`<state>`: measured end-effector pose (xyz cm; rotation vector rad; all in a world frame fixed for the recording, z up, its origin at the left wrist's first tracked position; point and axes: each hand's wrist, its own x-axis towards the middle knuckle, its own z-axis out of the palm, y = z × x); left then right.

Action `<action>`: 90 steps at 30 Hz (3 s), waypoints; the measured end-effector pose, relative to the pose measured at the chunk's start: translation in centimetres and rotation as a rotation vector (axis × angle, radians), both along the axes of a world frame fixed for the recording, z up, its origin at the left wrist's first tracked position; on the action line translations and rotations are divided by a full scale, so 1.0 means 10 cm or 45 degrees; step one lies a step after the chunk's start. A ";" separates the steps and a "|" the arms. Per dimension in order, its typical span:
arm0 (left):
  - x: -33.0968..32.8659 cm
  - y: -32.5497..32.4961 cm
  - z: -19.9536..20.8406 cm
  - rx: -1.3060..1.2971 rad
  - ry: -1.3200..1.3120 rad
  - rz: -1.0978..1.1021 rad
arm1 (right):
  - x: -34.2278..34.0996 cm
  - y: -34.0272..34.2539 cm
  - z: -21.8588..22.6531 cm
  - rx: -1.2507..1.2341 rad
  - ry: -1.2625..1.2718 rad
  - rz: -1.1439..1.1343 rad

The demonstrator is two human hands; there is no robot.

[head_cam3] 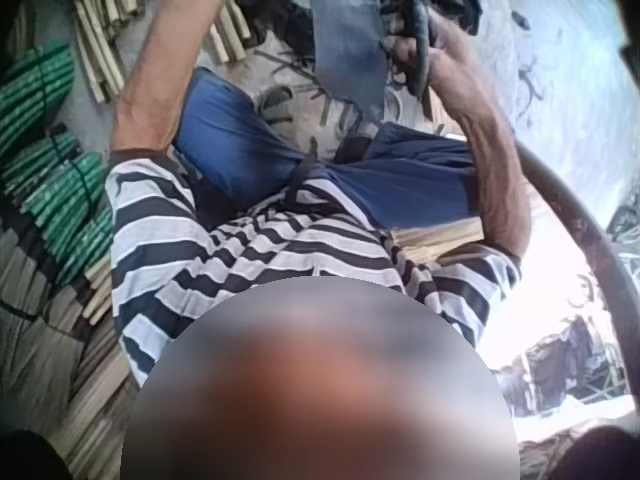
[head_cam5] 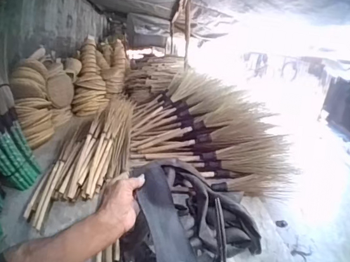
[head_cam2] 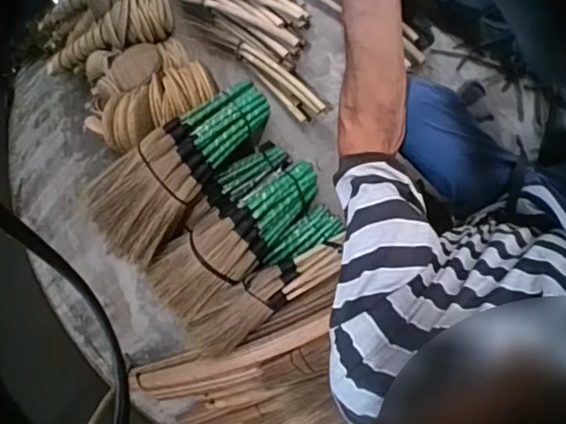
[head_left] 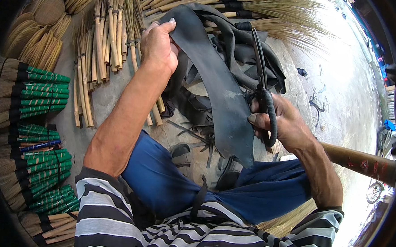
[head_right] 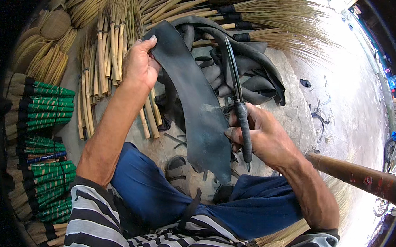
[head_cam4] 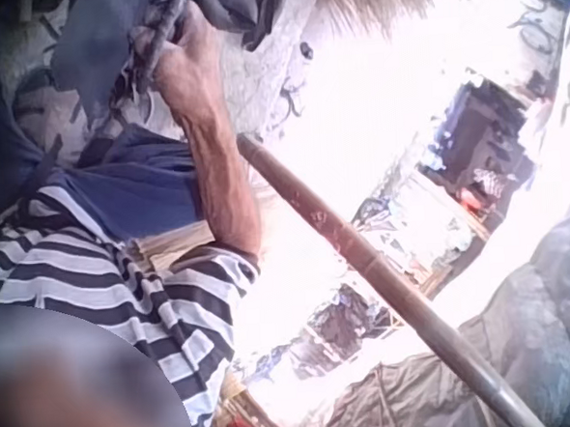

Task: The person sits cross-legged on the floor and uses shears to cut a long black rubber strip into smaller pieces. The person repeatedly folds the rubber strip and cuts it, accumulating a pile of cut pieces on the floor.

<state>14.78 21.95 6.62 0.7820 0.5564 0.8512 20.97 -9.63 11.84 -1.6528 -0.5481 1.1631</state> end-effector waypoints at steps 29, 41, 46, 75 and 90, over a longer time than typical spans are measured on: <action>-0.41 -1.17 0.32 0.601 0.074 -0.957 | 0.03 0.26 0.47 0.029 -1.326 0.028; -0.33 -0.99 0.14 0.966 0.317 -1.256 | 0.84 0.14 1.55 0.312 -1.655 -0.112; -0.28 -0.90 0.04 1.120 0.389 -1.055 | 1.22 0.02 1.79 0.345 -2.051 -0.182; -0.29 -0.99 0.48 0.724 -0.236 -1.032 | 0.10 0.46 1.35 0.336 -1.514 0.201; -0.50 -0.89 0.68 0.571 -0.134 -0.718 | -0.06 0.36 0.97 0.163 -1.008 -0.210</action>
